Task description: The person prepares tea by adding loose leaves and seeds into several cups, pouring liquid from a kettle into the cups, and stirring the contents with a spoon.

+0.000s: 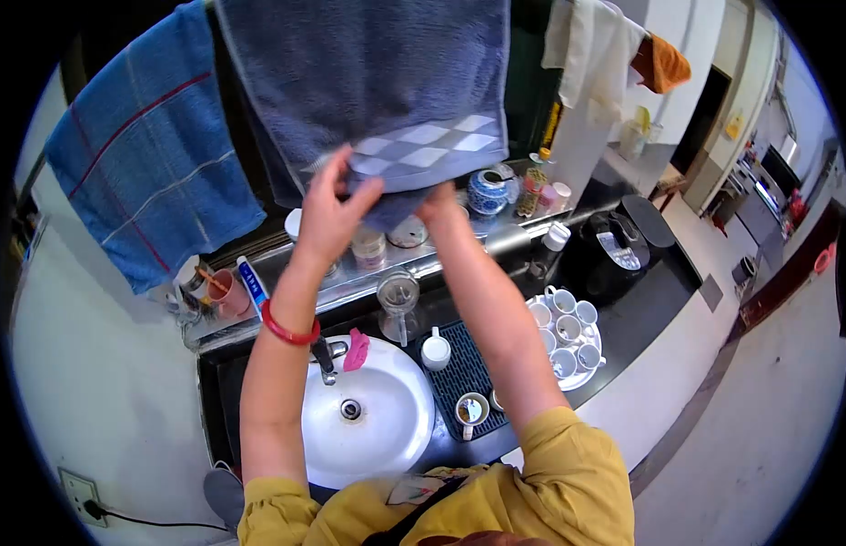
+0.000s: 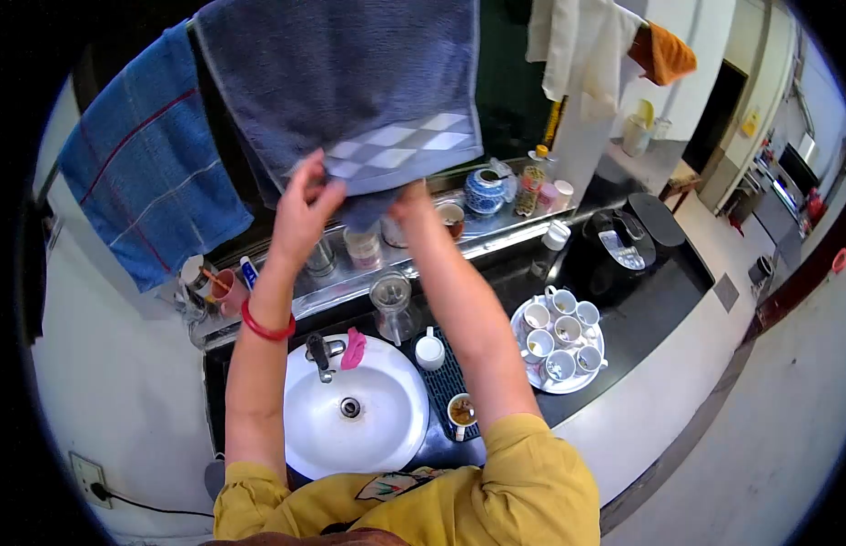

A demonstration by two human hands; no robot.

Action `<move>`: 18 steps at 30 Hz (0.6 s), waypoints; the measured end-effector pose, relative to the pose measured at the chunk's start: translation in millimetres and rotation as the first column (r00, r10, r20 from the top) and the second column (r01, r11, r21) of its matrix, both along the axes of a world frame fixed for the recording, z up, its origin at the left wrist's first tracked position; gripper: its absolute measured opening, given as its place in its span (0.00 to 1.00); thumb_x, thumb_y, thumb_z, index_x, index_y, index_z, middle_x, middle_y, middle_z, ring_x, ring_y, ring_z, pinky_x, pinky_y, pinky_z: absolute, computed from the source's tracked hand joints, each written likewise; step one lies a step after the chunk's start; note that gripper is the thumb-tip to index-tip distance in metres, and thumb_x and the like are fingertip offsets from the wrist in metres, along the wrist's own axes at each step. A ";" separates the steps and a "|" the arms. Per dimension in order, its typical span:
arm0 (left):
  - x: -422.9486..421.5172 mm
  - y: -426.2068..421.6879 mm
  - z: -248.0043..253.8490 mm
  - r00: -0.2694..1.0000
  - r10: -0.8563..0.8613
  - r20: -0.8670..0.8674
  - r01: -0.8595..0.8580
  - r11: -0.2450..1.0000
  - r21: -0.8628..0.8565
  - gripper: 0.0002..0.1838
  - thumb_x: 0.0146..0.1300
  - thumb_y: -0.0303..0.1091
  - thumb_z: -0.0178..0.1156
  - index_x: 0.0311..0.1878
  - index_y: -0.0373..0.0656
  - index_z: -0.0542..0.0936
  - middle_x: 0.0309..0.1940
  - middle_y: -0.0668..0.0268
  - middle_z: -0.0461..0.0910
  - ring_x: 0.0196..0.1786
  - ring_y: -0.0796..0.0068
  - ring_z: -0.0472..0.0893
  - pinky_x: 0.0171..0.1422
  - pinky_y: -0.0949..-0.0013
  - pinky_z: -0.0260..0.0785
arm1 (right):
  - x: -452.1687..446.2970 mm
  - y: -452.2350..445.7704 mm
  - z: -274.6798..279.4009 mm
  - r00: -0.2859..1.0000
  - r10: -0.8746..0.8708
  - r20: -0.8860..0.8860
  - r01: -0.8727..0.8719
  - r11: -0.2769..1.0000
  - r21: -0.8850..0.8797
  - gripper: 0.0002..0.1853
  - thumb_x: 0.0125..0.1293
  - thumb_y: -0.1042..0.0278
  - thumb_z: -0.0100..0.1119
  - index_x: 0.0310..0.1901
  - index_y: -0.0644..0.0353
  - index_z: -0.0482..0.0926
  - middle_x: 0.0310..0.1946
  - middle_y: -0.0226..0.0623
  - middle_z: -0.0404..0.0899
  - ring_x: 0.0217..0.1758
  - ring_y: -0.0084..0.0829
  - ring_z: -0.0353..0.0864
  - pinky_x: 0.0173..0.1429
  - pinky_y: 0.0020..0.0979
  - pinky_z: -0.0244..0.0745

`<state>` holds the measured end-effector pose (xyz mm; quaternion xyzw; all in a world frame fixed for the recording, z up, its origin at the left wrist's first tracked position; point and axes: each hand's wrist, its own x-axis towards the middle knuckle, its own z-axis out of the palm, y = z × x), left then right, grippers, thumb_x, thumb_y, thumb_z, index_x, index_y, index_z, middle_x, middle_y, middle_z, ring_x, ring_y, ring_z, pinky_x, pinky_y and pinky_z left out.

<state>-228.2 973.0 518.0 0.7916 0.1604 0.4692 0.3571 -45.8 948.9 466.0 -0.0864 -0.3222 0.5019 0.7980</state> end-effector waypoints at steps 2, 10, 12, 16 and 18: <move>30.7 3.2 20.4 0.983 -0.125 0.136 0.158 0.950 -0.268 0.28 0.55 0.44 0.63 0.53 0.36 0.72 0.46 0.58 0.75 0.47 0.74 0.73 0.51 0.72 0.65 | -57.6 -25.6 28.1 0.978 -0.206 0.008 0.206 0.972 -0.115 0.24 0.63 0.48 0.48 0.54 0.55 0.69 0.53 0.37 0.72 0.56 0.34 0.71 0.60 0.38 0.67; 43.3 -2.4 40.3 0.982 -0.023 0.186 0.071 0.963 -0.258 0.20 0.62 0.44 0.55 0.41 0.33 0.78 0.34 0.67 0.77 0.36 0.80 0.72 0.45 0.76 0.64 | -91.6 2.3 52.5 0.934 -0.355 -0.037 0.348 0.929 -0.129 0.18 0.67 0.60 0.43 0.55 0.60 0.65 0.49 0.36 0.71 0.48 0.27 0.73 0.49 0.28 0.70; 42.4 -6.8 35.3 0.975 0.052 0.215 -0.010 0.981 -0.192 0.23 0.62 0.46 0.54 0.42 0.30 0.77 0.34 0.66 0.77 0.37 0.79 0.72 0.46 0.75 0.64 | -89.9 3.8 46.2 0.711 -0.656 0.251 0.670 0.742 0.042 0.18 0.66 0.63 0.45 0.55 0.62 0.65 0.48 0.37 0.72 0.48 0.28 0.73 0.50 0.28 0.69; 48.0 -25.7 25.7 0.949 0.180 0.258 -0.163 0.983 -0.087 0.21 0.63 0.43 0.53 0.45 0.30 0.76 0.38 0.63 0.77 0.40 0.77 0.73 0.49 0.74 0.63 | -69.3 -23.3 37.6 0.345 -0.716 0.607 0.802 0.561 0.206 0.15 0.65 0.65 0.46 0.50 0.65 0.71 0.47 0.38 0.74 0.50 0.28 0.72 0.51 0.28 0.68; 57.5 -42.7 25.1 0.914 0.105 0.392 -0.008 0.971 -0.241 0.21 0.64 0.42 0.52 0.47 0.30 0.75 0.40 0.63 0.77 0.41 0.76 0.73 0.49 0.73 0.63 | -66.0 -8.0 27.1 0.711 -0.622 0.328 0.649 0.760 0.035 0.16 0.65 0.65 0.47 0.49 0.66 0.71 0.47 0.38 0.74 0.50 0.28 0.72 0.52 0.28 0.68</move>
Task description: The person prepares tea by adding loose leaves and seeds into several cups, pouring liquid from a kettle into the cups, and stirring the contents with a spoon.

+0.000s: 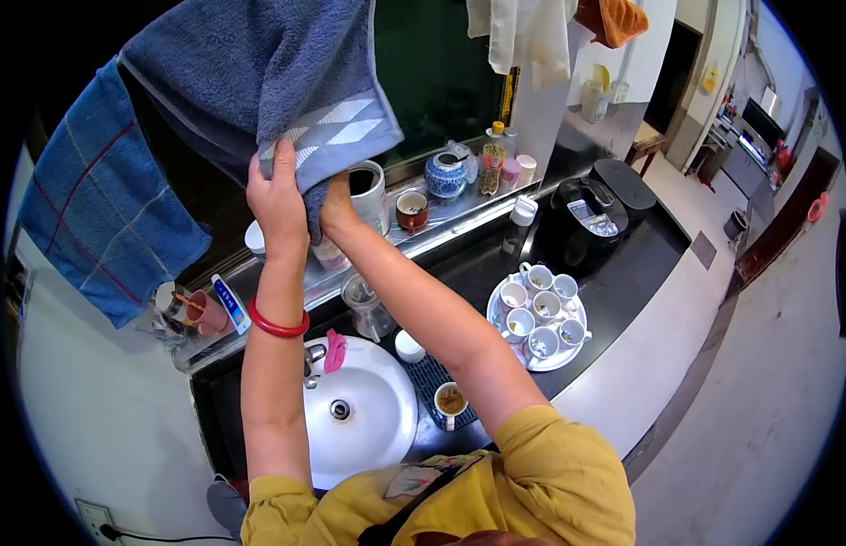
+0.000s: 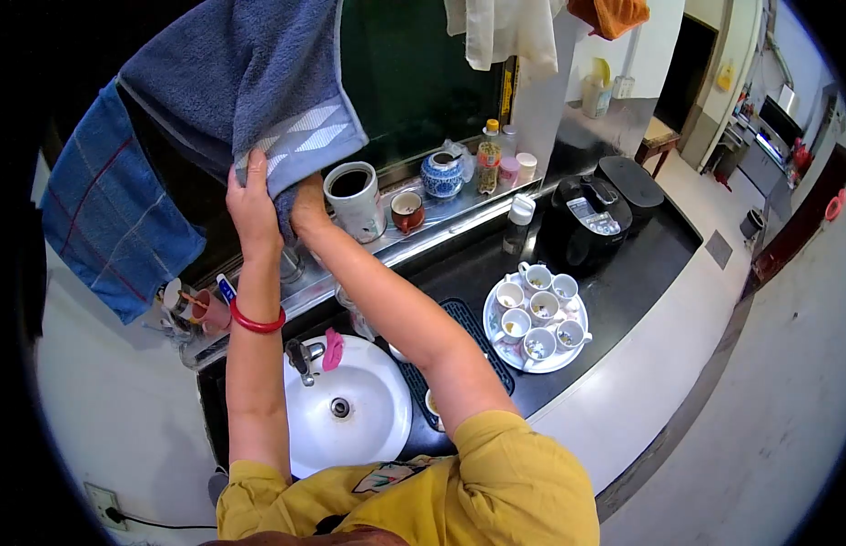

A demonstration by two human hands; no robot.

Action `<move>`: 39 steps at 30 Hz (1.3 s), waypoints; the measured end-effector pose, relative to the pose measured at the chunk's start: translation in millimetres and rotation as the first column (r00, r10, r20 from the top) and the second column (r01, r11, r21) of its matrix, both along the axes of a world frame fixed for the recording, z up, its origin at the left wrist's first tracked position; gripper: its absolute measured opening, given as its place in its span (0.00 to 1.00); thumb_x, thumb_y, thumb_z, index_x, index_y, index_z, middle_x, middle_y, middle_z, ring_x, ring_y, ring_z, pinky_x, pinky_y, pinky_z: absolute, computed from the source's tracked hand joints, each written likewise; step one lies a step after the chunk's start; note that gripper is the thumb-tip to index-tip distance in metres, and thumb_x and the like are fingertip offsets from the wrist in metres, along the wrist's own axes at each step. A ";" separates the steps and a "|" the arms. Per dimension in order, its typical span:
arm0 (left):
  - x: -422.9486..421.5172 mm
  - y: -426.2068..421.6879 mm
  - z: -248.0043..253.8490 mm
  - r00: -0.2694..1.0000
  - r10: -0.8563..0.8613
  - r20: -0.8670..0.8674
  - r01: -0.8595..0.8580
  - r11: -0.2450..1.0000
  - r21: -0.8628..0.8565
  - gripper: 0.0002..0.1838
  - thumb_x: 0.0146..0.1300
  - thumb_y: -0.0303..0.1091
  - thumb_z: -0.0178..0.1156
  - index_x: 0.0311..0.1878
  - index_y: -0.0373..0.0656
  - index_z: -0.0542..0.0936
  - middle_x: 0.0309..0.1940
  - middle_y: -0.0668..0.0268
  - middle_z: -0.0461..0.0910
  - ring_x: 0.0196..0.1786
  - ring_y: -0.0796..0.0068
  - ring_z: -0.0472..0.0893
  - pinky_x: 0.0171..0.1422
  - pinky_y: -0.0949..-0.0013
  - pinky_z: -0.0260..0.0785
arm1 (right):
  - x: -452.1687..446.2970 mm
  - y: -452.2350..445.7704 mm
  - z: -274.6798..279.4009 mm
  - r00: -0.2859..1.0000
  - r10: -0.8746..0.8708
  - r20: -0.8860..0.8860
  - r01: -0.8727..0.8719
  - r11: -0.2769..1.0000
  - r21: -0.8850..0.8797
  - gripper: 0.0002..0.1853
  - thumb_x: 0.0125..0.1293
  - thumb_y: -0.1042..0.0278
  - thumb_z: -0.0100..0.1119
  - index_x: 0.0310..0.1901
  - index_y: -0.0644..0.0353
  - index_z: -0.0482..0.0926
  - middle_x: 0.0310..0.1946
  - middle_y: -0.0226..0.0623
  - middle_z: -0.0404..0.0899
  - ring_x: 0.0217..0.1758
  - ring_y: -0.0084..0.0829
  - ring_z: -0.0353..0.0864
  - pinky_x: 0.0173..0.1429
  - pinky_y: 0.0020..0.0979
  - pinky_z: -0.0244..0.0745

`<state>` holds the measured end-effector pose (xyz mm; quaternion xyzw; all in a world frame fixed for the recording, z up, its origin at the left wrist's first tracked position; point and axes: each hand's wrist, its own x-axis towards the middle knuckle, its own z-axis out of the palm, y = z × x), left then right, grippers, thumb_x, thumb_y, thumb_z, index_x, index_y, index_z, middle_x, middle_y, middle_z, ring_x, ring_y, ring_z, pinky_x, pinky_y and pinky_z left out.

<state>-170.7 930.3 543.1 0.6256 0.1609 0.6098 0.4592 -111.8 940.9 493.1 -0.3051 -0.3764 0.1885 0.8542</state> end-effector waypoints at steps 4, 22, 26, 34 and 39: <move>11.9 7.4 -0.6 0.988 -0.084 0.131 0.100 0.988 -0.121 0.19 0.64 0.41 0.52 0.48 0.33 0.74 0.40 0.66 0.76 0.42 0.77 0.72 0.50 0.73 0.63 | 2.9 -24.2 7.7 0.980 0.191 0.057 -0.192 0.981 0.013 0.20 0.63 0.61 0.48 0.50 0.67 0.71 0.47 0.37 0.74 0.49 0.29 0.74 0.53 0.29 0.67; -1.7 -110.3 -264.5 0.820 0.131 -0.557 -0.321 0.911 -0.258 0.18 0.53 0.26 0.62 0.48 0.39 0.72 0.40 0.65 0.74 0.43 0.75 0.73 0.46 0.74 0.66 | 449.8 -96.1 -93.9 0.159 0.088 0.983 0.974 0.149 -0.171 0.27 0.55 0.53 0.58 0.55 0.49 0.67 0.40 0.51 0.77 0.45 0.47 0.77 0.46 0.44 0.72; 2.0 -165.4 -290.3 0.801 0.000 -0.598 -0.314 0.851 -0.421 0.14 0.52 0.25 0.62 0.43 0.38 0.74 0.36 0.67 0.73 0.41 0.78 0.72 0.39 0.77 0.68 | 443.9 -99.4 -83.9 0.229 0.229 0.946 0.948 0.168 -0.270 0.23 0.54 0.51 0.57 0.46 0.57 0.68 0.37 0.51 0.78 0.42 0.49 0.78 0.45 0.46 0.73; 24.7 -219.9 -269.7 0.749 -0.064 -0.659 -0.170 0.943 -0.284 0.14 0.49 0.25 0.64 0.40 0.38 0.75 0.37 0.63 0.74 0.37 0.73 0.74 0.39 0.75 0.67 | 379.7 -174.0 -73.7 0.082 0.123 0.989 0.929 0.351 -0.120 0.20 0.55 0.51 0.53 0.42 0.57 0.73 0.25 0.53 0.78 0.31 0.50 0.79 0.36 0.45 0.74; 69.2 -240.2 -232.4 0.746 0.020 -0.666 0.001 1.000 0.031 0.32 0.43 0.30 0.69 0.54 0.40 0.69 0.54 0.57 0.69 0.56 0.61 0.70 0.57 0.65 0.64 | 276.7 -245.4 -53.0 0.091 0.170 0.981 0.825 0.540 -0.170 0.18 0.53 0.51 0.58 0.36 0.57 0.74 0.23 0.45 0.78 0.28 0.46 0.79 0.31 0.40 0.74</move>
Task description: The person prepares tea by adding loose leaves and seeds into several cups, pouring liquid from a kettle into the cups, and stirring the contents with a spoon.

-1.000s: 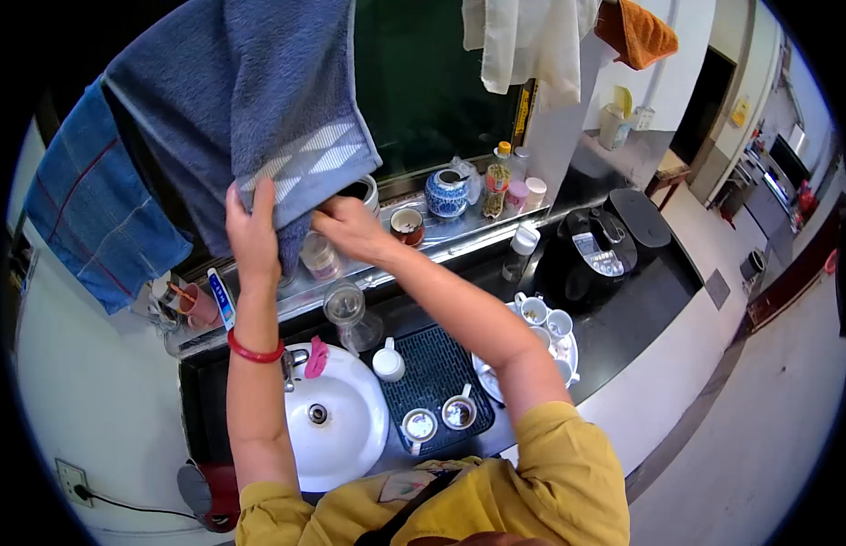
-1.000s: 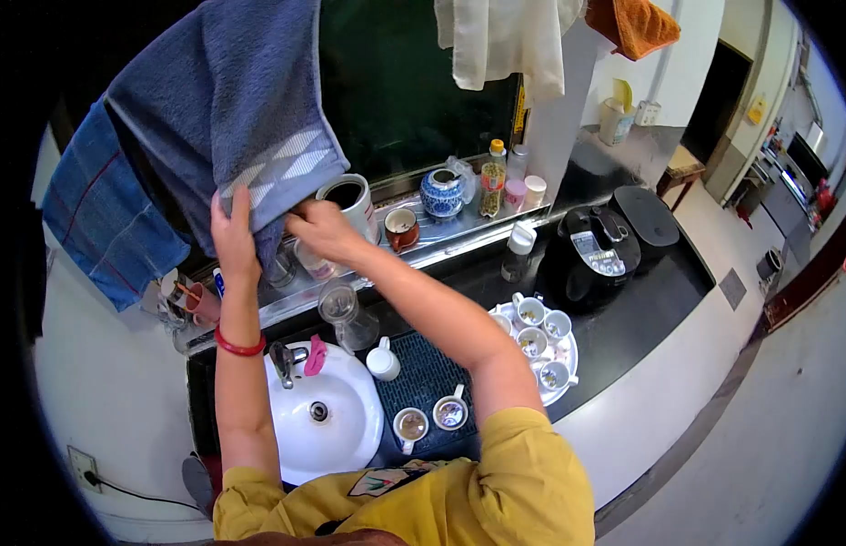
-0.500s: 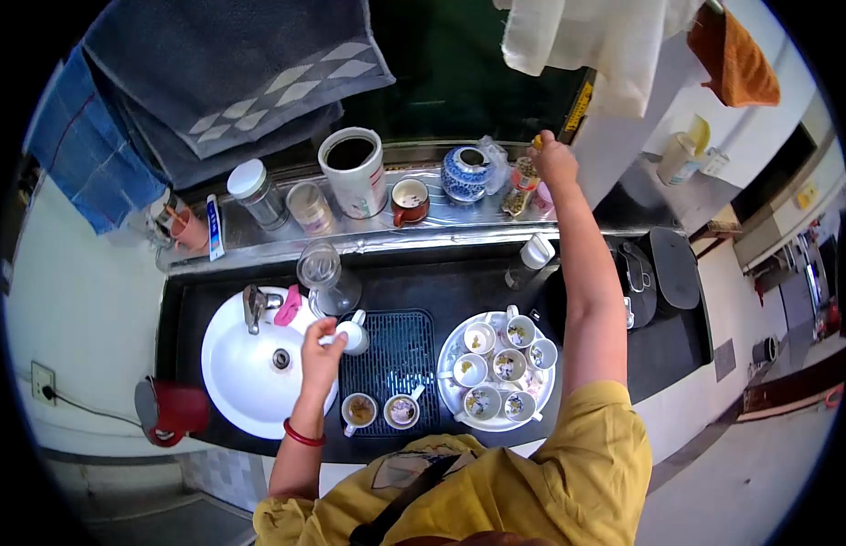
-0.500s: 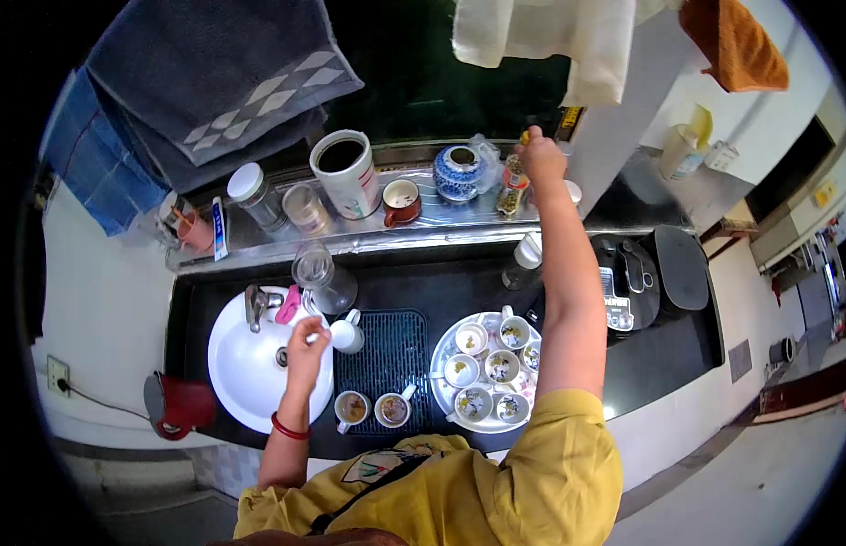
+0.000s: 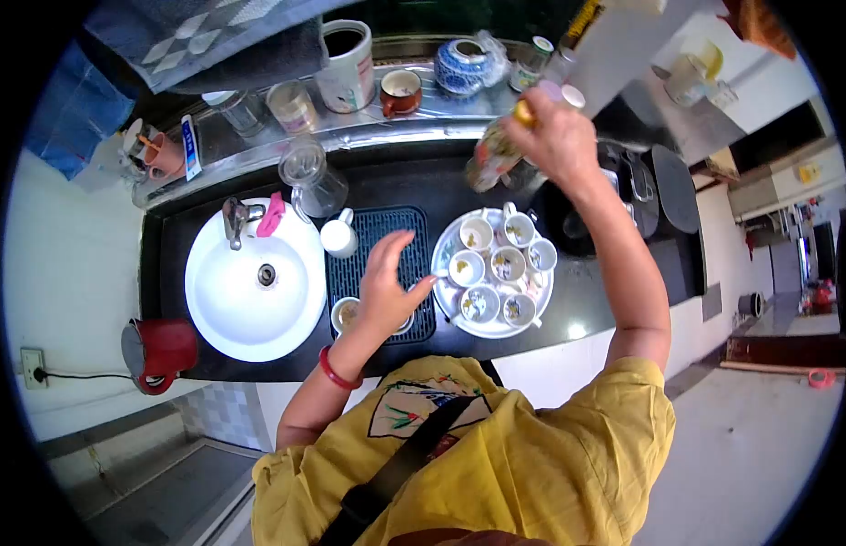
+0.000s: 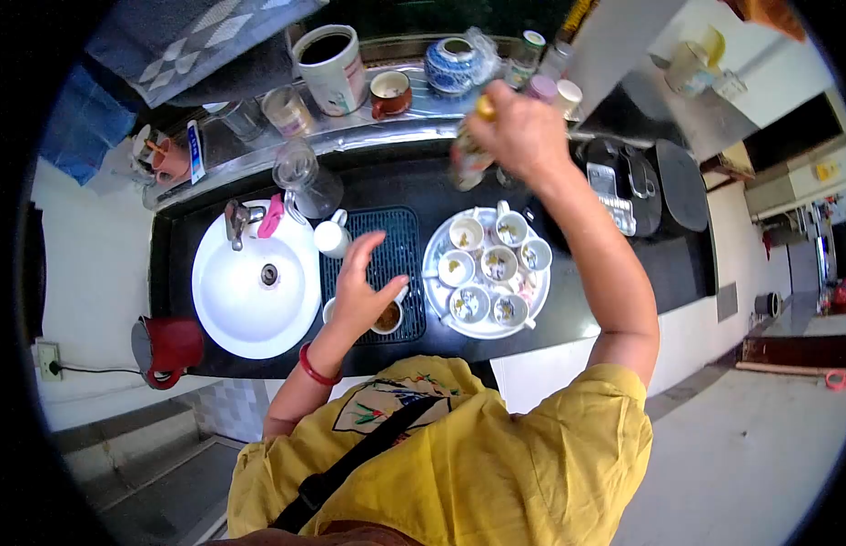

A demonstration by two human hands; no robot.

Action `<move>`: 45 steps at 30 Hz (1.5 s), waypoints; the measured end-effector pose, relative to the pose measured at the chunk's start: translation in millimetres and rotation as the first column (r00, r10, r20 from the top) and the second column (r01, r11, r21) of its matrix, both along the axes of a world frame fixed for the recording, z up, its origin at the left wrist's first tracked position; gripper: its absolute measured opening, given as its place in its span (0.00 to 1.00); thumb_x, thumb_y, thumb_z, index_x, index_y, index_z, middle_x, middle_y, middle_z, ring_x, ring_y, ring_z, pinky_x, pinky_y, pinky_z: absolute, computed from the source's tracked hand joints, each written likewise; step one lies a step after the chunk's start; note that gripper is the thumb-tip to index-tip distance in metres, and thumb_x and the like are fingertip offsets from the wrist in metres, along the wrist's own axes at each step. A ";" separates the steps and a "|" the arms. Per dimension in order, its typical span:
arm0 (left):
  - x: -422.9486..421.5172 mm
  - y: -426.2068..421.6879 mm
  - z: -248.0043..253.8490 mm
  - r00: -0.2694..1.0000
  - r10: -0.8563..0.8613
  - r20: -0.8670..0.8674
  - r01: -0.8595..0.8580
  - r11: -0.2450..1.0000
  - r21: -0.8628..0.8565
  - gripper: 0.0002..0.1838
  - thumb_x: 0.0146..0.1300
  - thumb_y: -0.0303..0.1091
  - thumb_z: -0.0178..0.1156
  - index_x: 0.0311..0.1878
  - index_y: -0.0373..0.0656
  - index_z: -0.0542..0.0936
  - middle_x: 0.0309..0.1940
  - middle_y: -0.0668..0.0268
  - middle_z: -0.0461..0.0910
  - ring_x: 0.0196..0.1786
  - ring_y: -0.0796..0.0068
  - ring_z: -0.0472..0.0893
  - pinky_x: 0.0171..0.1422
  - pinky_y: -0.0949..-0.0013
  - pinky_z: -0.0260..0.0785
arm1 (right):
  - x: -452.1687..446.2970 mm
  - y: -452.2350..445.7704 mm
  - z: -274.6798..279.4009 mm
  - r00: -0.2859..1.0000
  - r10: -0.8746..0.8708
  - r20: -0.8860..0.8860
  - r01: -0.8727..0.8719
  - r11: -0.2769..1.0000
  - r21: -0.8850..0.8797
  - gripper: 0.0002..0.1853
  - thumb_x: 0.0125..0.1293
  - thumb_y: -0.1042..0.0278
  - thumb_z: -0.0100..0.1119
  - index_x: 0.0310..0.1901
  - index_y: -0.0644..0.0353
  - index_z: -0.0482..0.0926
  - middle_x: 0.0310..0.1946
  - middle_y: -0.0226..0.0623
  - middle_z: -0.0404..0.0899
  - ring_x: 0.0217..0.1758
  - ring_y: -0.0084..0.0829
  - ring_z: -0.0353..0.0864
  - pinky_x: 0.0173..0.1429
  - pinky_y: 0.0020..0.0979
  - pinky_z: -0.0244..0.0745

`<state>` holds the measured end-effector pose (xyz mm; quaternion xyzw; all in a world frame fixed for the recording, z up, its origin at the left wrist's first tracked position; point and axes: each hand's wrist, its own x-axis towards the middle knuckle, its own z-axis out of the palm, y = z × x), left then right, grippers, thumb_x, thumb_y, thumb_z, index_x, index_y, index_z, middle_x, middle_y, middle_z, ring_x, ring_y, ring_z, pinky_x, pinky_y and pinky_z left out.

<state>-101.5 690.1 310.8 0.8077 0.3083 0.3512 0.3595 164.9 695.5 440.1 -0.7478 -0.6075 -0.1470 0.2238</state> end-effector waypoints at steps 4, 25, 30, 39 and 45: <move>31.4 -21.9 17.2 0.998 0.039 0.040 -0.047 0.972 0.228 0.48 0.34 0.37 0.74 0.61 0.37 0.59 0.56 0.49 0.64 0.58 0.50 0.66 0.62 0.59 0.60 | -64.6 -53.9 3.2 0.977 0.183 -0.107 -0.187 0.982 -0.033 0.19 0.51 0.51 0.62 0.33 0.60 0.74 0.18 0.42 0.76 0.22 0.41 0.79 0.27 0.36 0.74; 11.8 -110.8 -74.7 0.720 -0.689 0.081 0.482 0.414 -0.772 0.44 0.37 0.35 0.73 0.60 0.36 0.63 0.50 0.61 0.73 0.52 0.74 0.72 0.58 0.70 0.62 | -32.8 -255.3 -108.6 0.526 0.333 -0.783 -0.635 0.766 -0.101 0.18 0.58 0.67 0.58 0.51 0.54 0.72 0.46 0.42 0.69 0.46 0.44 0.73 0.50 0.37 0.70; 50.6 -150.4 -85.4 0.739 -0.673 -0.021 0.441 0.507 -0.740 0.43 0.38 0.35 0.71 0.60 0.35 0.63 0.52 0.57 0.72 0.54 0.71 0.71 0.59 0.69 0.62 | 1.1 -280.1 -143.6 0.531 0.019 -0.847 -0.449 0.855 -0.262 0.18 0.57 0.64 0.60 0.48 0.60 0.73 0.41 0.44 0.73 0.44 0.43 0.75 0.46 0.34 0.72; 81.5 -182.6 -118.7 0.693 -0.554 0.462 0.505 -0.085 -0.859 0.46 0.32 0.28 0.74 0.60 0.38 0.63 0.51 0.65 0.73 0.51 0.77 0.71 0.58 0.73 0.62 | 53.3 -289.1 -152.0 0.266 0.519 -0.812 -0.700 0.683 0.207 0.09 0.46 0.89 0.56 0.26 0.61 0.77 0.39 0.34 0.76 0.46 0.37 0.75 0.48 0.34 0.72; 62.1 -193.0 -133.5 0.700 -0.455 0.551 0.475 -0.280 -0.834 0.47 0.30 0.29 0.75 0.59 0.38 0.65 0.49 0.67 0.74 0.50 0.78 0.71 0.56 0.74 0.63 | 68.9 -281.2 -165.9 -0.122 0.442 -0.889 -0.572 0.701 0.426 0.13 0.40 0.94 0.49 0.22 0.61 0.73 0.33 0.35 0.75 0.45 0.35 0.75 0.50 0.32 0.70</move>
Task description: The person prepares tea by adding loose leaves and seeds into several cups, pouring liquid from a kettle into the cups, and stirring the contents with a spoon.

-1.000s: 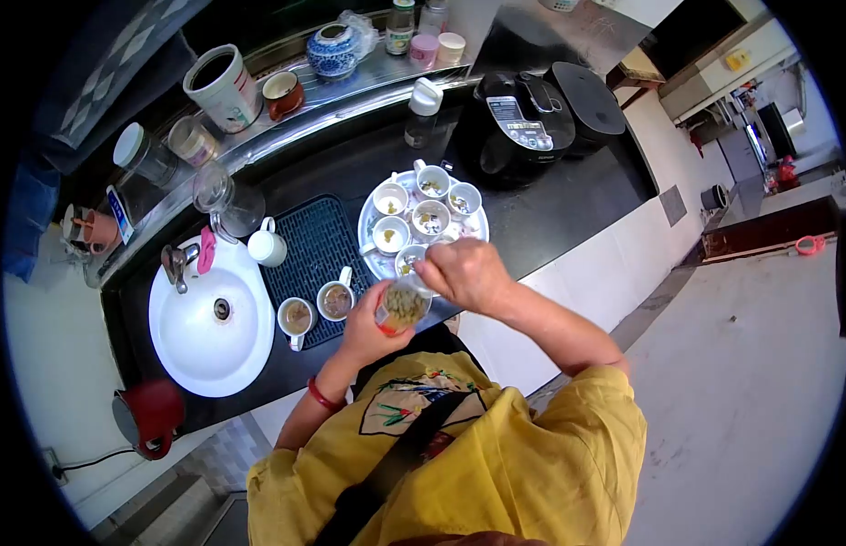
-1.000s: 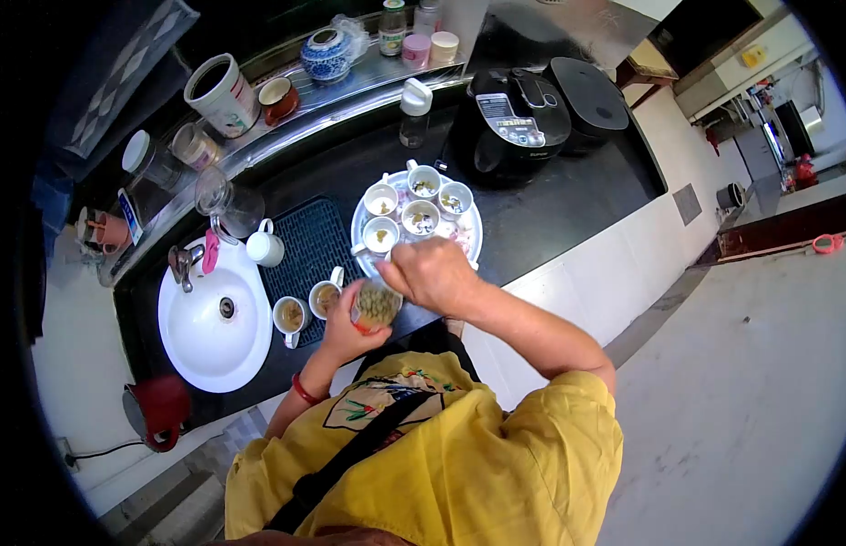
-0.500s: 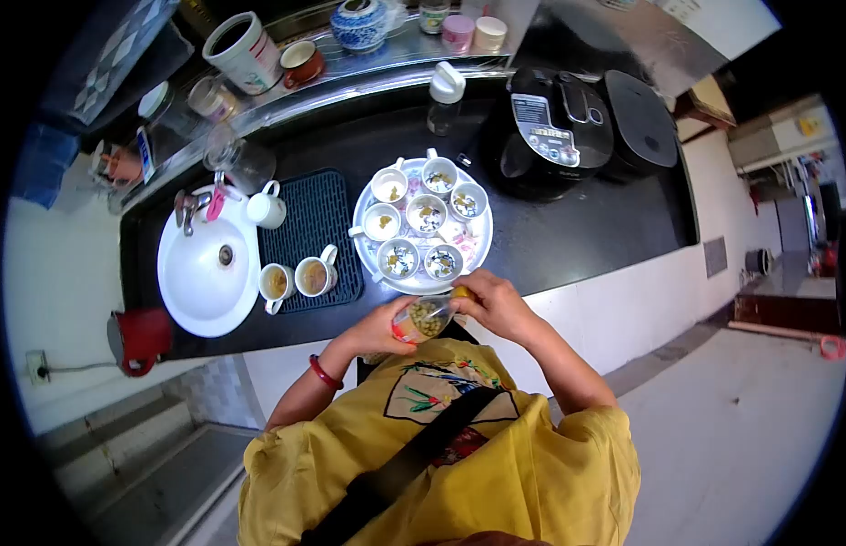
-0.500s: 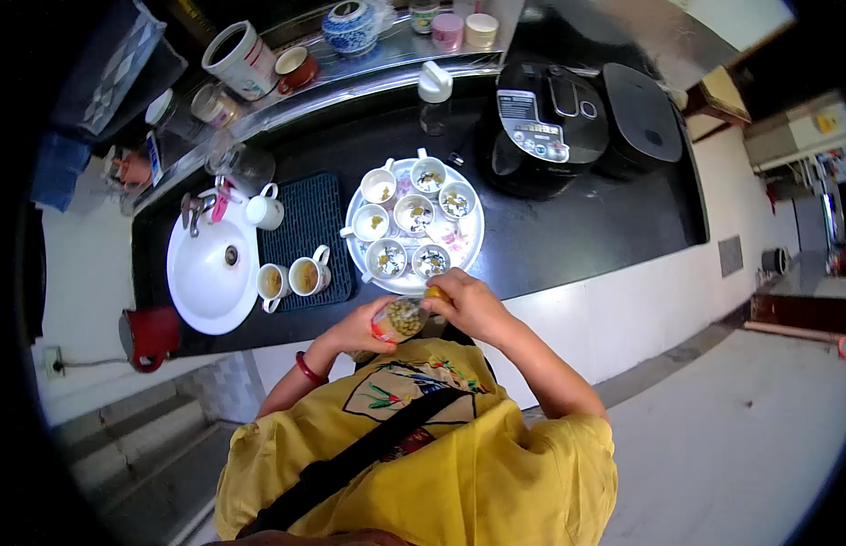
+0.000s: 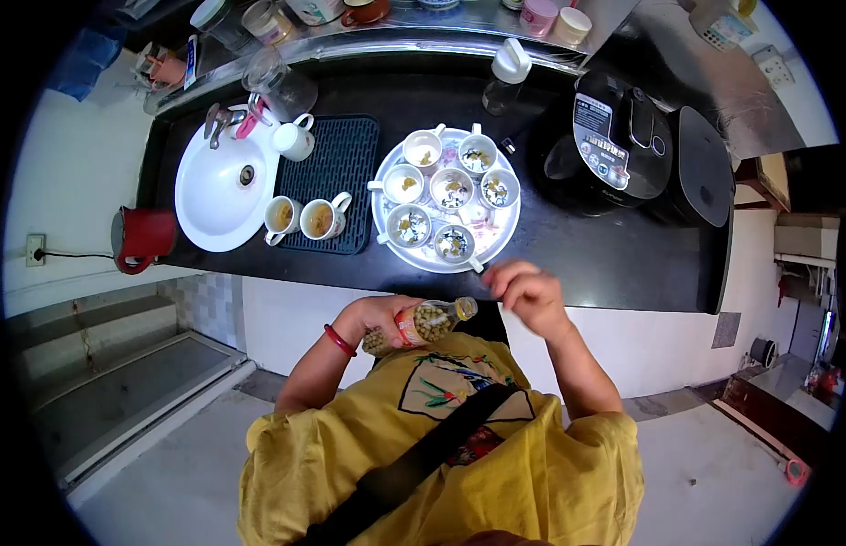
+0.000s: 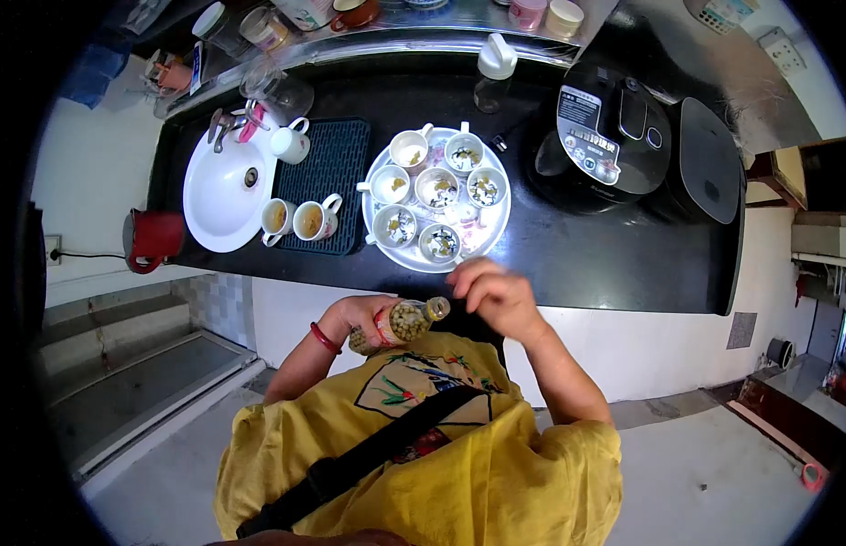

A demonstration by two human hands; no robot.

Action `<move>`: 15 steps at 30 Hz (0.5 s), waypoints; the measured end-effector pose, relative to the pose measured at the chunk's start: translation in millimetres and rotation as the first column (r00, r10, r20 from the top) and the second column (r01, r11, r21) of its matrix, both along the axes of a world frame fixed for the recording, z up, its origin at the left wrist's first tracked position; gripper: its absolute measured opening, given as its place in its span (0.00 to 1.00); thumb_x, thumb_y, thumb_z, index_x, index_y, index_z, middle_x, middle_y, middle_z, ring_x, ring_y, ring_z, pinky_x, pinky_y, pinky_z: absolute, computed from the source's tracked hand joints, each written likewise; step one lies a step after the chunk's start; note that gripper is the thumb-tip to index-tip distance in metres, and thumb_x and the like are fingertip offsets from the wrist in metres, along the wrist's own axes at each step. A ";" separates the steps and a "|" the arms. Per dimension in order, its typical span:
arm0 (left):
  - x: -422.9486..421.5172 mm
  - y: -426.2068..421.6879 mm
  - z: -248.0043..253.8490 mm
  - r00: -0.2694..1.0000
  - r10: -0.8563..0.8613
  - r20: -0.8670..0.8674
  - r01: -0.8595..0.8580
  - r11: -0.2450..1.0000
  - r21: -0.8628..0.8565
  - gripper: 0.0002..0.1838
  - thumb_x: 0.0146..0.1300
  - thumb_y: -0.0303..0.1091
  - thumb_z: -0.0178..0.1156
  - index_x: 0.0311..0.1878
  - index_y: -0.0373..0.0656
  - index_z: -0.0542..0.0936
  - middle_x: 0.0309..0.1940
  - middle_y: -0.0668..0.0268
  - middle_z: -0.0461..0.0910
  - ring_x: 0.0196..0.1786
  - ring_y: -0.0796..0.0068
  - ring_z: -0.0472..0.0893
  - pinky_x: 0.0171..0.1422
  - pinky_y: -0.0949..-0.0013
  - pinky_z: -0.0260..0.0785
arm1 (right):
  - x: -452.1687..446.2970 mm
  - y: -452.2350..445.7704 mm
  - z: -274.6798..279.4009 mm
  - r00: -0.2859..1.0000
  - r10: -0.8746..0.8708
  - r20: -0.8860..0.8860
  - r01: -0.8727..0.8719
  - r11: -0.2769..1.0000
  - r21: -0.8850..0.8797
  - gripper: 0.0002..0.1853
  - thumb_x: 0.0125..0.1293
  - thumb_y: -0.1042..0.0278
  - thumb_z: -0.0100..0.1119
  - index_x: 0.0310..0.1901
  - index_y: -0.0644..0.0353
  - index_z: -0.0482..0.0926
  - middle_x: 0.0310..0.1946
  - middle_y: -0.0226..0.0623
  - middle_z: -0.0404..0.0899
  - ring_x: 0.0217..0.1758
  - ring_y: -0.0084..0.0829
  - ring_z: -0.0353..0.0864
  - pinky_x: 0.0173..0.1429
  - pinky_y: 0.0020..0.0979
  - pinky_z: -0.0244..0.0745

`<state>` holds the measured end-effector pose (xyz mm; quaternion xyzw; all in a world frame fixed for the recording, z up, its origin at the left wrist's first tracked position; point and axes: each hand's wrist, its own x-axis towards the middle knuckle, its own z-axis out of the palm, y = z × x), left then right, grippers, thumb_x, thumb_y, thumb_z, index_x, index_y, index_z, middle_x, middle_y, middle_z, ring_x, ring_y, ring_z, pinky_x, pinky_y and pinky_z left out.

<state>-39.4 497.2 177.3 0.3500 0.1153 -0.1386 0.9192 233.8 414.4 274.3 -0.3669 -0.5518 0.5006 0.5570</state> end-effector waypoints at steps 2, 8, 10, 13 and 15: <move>-4.1 -0.1 5.4 1.000 0.016 -0.014 -0.015 0.998 0.057 0.47 0.29 0.29 0.75 0.59 0.38 0.65 0.49 0.67 0.74 0.50 0.78 0.71 0.56 0.74 0.63 | 10.3 6.5 -22.8 0.991 -0.127 0.049 0.129 0.991 -0.041 0.13 0.40 0.93 0.49 0.24 0.62 0.73 0.34 0.35 0.75 0.45 0.34 0.75 0.49 0.29 0.70; -11.0 -8.9 20.9 0.921 0.344 -0.182 -0.231 0.860 0.455 0.46 0.32 0.27 0.75 0.59 0.38 0.64 0.48 0.67 0.73 0.50 0.78 0.71 0.57 0.73 0.62 | 59.0 -7.8 -155.8 0.378 -0.341 0.861 0.599 0.799 0.054 0.12 0.46 0.85 0.53 0.33 0.61 0.78 0.41 0.40 0.76 0.46 0.42 0.73 0.51 0.32 0.70; -10.5 -11.5 21.0 0.909 0.373 -0.187 -0.218 0.806 0.550 0.46 0.33 0.28 0.74 0.60 0.37 0.63 0.49 0.66 0.73 0.50 0.77 0.71 0.57 0.73 0.63 | 64.7 -17.1 -184.8 0.248 -0.313 0.917 0.625 0.775 0.095 0.12 0.48 0.81 0.54 0.36 0.60 0.79 0.43 0.42 0.75 0.47 0.45 0.72 0.52 0.36 0.70; -2.5 -13.7 35.8 0.875 0.425 -0.233 -0.121 0.657 0.744 0.44 0.35 0.30 0.72 0.60 0.37 0.63 0.48 0.61 0.74 0.50 0.72 0.73 0.56 0.72 0.64 | 66.1 -24.2 -203.6 0.202 -0.326 0.923 0.590 0.793 0.151 0.12 0.49 0.78 0.55 0.38 0.60 0.80 0.44 0.42 0.75 0.46 0.45 0.72 0.52 0.37 0.70; 0.1 -15.7 39.7 0.858 0.434 -0.274 -0.042 0.591 0.805 0.43 0.35 0.32 0.72 0.59 0.38 0.64 0.47 0.60 0.75 0.50 0.69 0.74 0.56 0.71 0.65 | 65.7 -25.3 -204.0 0.170 -0.339 0.925 0.569 0.800 0.188 0.12 0.50 0.77 0.56 0.38 0.60 0.80 0.45 0.42 0.75 0.46 0.45 0.72 0.52 0.37 0.70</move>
